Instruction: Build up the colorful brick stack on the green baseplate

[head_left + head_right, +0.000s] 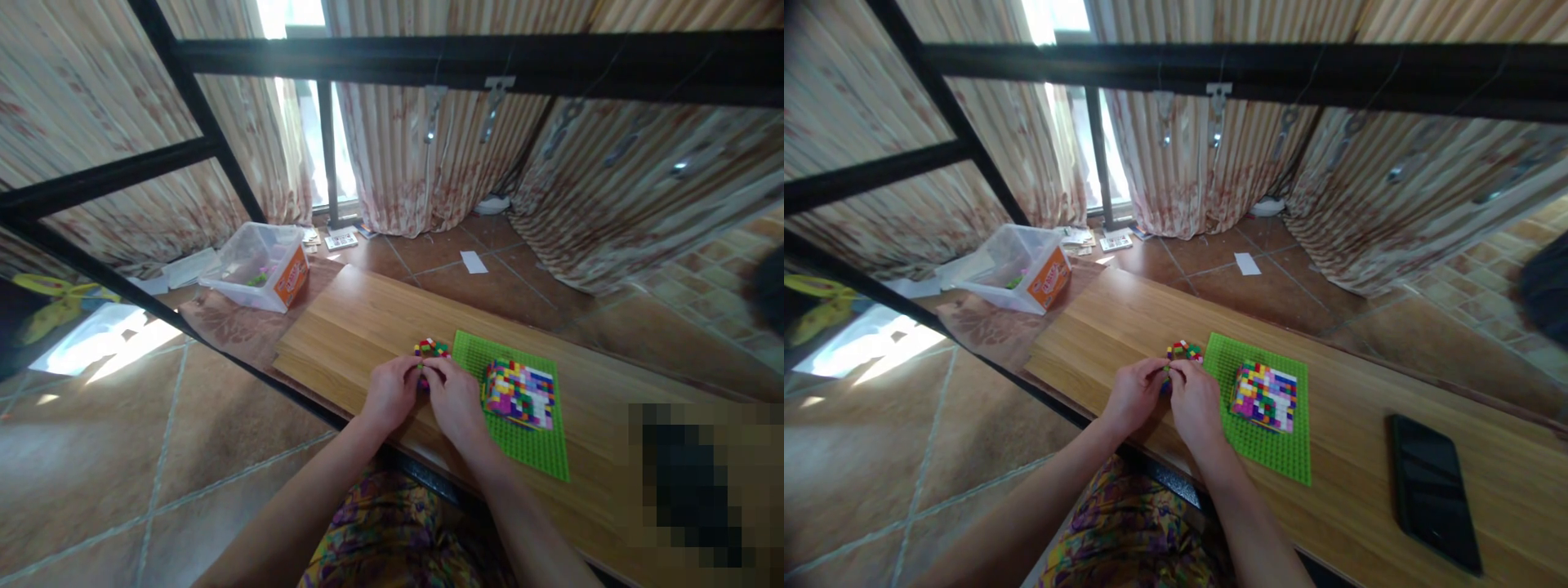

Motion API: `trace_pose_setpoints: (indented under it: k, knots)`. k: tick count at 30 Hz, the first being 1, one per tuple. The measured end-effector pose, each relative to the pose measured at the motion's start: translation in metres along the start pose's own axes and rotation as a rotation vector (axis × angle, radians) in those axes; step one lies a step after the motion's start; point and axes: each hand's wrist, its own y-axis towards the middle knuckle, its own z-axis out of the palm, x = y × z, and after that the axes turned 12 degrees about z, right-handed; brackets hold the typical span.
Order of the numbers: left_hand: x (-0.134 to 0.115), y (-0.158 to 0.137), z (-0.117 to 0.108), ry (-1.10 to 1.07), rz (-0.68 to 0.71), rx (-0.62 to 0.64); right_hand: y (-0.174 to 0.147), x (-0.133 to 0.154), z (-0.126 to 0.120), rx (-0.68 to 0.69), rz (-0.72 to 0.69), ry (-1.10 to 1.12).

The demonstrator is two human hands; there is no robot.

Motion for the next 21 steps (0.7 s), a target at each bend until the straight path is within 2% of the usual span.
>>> trace_pose_setpoints:
  k: [5, 8, 10, 16, 21]
  knots:
    - [-0.001, -0.003, 0.006, 0.022, -0.088, -0.102, 0.0, 0.002, 0.003, -0.026, 0.107, 0.019]
    - [0.005, -0.001, 0.003, 0.017, -0.135, -0.131, 0.002, 0.001, 0.004, -0.008, 0.091, 0.0]
    - [0.01, 0.003, -0.002, 0.045, -0.139, -0.106, 0.003, -0.001, 0.006, 0.006, 0.043, -0.065]
    - [0.025, 0.008, -0.007, 0.258, -0.022, 0.05, 0.004, -0.009, 0.009, 0.044, -0.069, -0.216]
    - [0.029, 0.005, -0.002, 0.247, 0.107, 0.088, 0.016, -0.01, -0.001, 0.015, -0.053, -0.213]
